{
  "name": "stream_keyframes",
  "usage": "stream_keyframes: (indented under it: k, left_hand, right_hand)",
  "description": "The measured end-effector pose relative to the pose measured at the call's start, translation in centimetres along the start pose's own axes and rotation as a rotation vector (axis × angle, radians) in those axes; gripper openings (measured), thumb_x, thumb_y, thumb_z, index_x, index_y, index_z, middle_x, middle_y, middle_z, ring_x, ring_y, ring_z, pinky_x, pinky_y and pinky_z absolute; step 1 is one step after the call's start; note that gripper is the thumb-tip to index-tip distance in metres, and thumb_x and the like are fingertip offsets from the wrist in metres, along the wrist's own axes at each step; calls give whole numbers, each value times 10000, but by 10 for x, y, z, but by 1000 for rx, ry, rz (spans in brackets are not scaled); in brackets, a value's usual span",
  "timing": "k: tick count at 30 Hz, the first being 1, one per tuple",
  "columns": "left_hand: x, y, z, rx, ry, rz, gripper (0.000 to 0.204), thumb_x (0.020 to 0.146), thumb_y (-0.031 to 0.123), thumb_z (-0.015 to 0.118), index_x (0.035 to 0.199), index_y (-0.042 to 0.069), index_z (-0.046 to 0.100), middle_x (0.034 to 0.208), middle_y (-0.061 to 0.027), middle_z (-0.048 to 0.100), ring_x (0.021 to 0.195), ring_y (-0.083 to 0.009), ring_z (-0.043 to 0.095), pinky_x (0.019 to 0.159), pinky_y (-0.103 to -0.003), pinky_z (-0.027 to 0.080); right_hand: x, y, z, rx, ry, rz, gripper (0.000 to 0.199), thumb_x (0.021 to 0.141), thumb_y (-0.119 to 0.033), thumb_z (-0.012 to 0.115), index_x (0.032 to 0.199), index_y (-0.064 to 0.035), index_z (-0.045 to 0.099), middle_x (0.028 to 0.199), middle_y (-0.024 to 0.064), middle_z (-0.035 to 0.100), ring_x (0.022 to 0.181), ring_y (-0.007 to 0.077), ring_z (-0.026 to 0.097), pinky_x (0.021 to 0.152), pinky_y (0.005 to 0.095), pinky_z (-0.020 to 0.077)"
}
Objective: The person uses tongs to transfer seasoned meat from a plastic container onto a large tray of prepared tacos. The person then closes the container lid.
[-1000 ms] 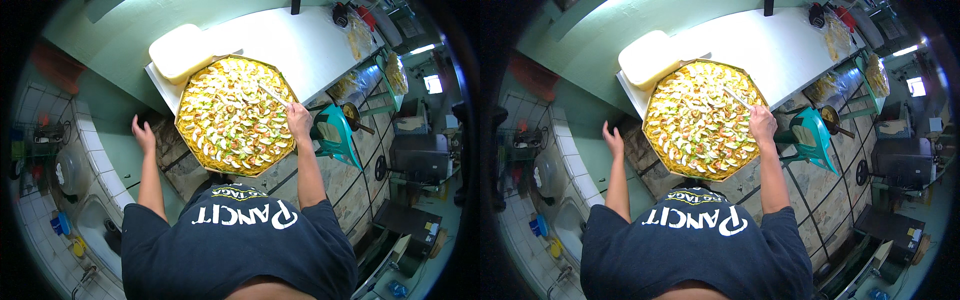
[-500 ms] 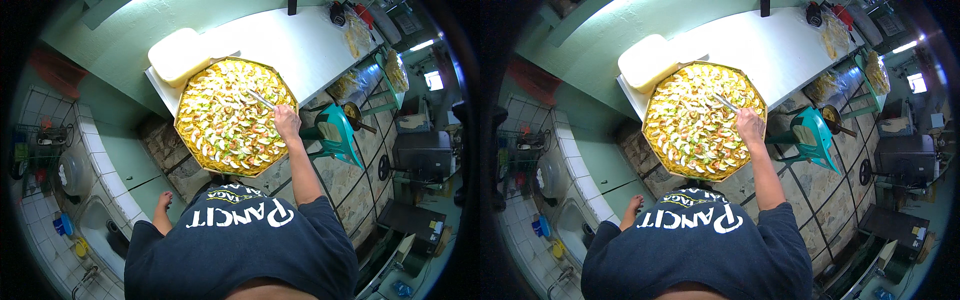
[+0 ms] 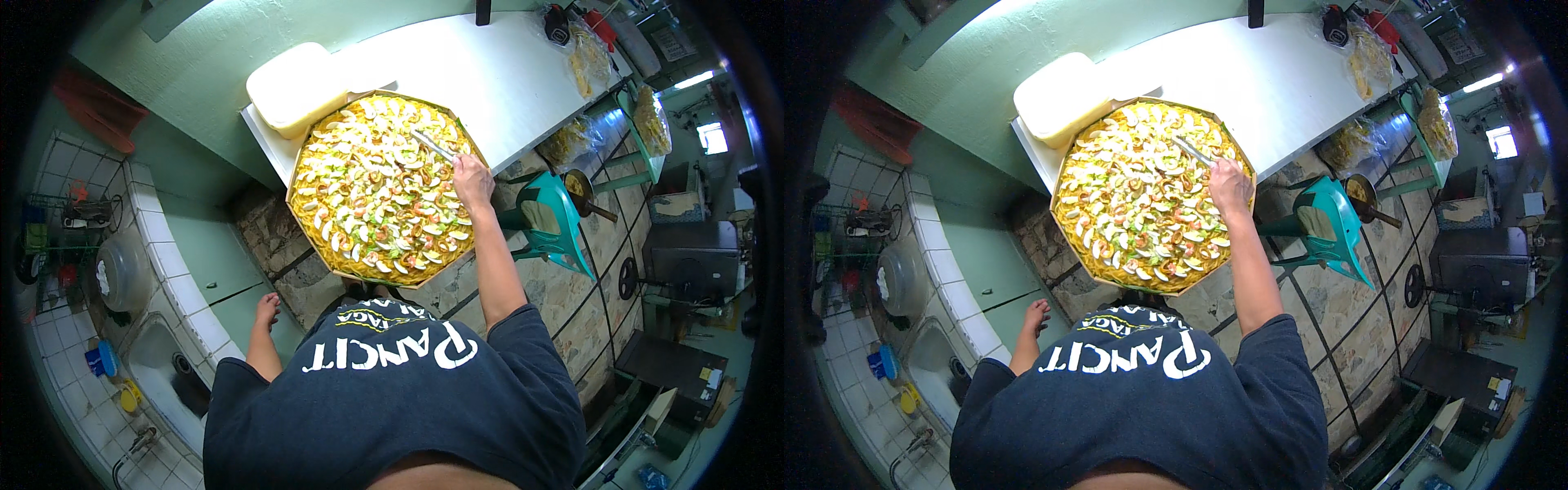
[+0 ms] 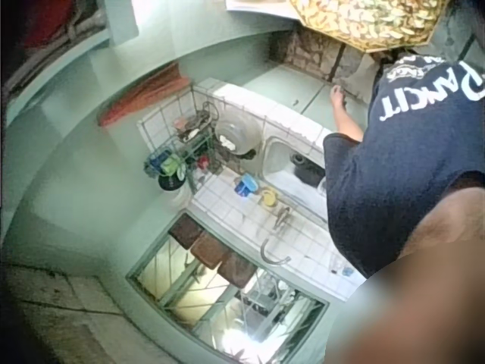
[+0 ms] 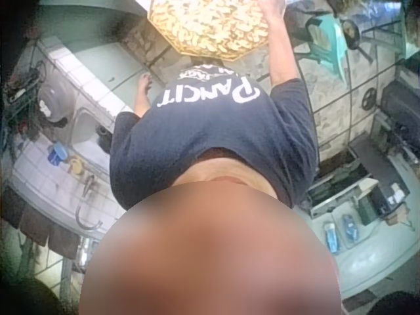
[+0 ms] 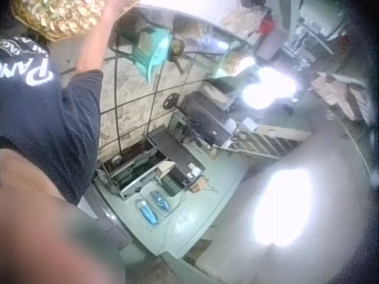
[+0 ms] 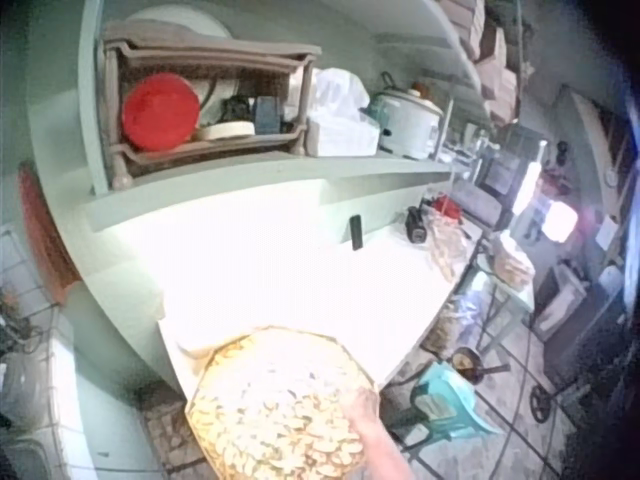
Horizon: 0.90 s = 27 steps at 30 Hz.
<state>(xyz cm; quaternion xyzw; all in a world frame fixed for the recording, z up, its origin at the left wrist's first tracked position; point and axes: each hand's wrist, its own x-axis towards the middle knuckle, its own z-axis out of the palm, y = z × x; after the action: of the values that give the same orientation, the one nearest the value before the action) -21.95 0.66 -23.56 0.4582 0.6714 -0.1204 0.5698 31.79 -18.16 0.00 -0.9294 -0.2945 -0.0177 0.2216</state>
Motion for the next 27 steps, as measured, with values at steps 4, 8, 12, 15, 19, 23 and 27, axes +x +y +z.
stream_keyframes:
  k: [4, 8, 12, 15, 19, 23, 27]
  left_hand:
    - [-3, -8, -3, -30, 14, -8, 330, 924, 326, 522, 1234, 214, 522, 1034, 9, 605, 808, -188, 543, 671, -396, 413]
    - [-8, -18, -6, -15, 32, -71, 315, 922, 314, 524, 1219, 209, 536, 976, 32, 611, 773, -170, 541, 640, -378, 417]
    - [-4, -20, -6, 6, 19, -98, 326, 919, 330, 523, 1222, 208, 533, 943, 29, 599, 771, -178, 539, 658, -394, 416]
    - [3, -14, -5, -8, 18, -71, 326, 921, 329, 520, 1223, 206, 535, 964, 19, 609, 783, -184, 545, 681, -407, 420]
    - [9, -3, -5, -17, 1, 15, 335, 919, 336, 528, 1229, 210, 525, 1044, -2, 611, 817, -196, 548, 680, -401, 406]
    - [6, 5, -3, 1, 11, 18, 330, 919, 321, 531, 1228, 205, 538, 1076, 4, 624, 820, -179, 557, 688, -393, 426]
    - [0, 2, 0, -1, 10, -5, 328, 925, 314, 525, 1237, 214, 523, 1070, -6, 613, 814, -183, 549, 679, -392, 413]
  right_hand:
    - [-28, 13, -30, -7, -4, -28, 210, 906, -250, 531, 951, -94, 665, 940, 103, 630, 837, 339, 624, 740, 437, 490]
    - [-63, 24, -51, -57, -60, 12, 179, 896, -240, 554, 949, -105, 659, 939, 92, 626, 794, 345, 626, 708, 439, 494]
    - [-76, 30, -47, -73, -78, 41, 182, 899, -246, 550, 934, -98, 649, 927, 94, 620, 805, 348, 625, 708, 450, 491]
    - [-77, 32, -44, -60, -84, 33, 183, 900, -247, 549, 925, -96, 648, 910, 95, 617, 802, 351, 624, 704, 451, 491]
    - [-73, 33, -49, -31, 24, -9, 178, 899, -235, 552, 933, -93, 653, 888, 81, 616, 785, 334, 627, 682, 435, 494]
    - [-54, 25, -40, -4, 91, -97, 167, 903, -224, 548, 946, -114, 665, 892, 74, 618, 774, 318, 633, 674, 416, 499]
    - [-33, 12, -22, -54, -16, -93, 192, 914, -239, 532, 966, -101, 654, 915, 93, 627, 806, 327, 630, 694, 422, 491]
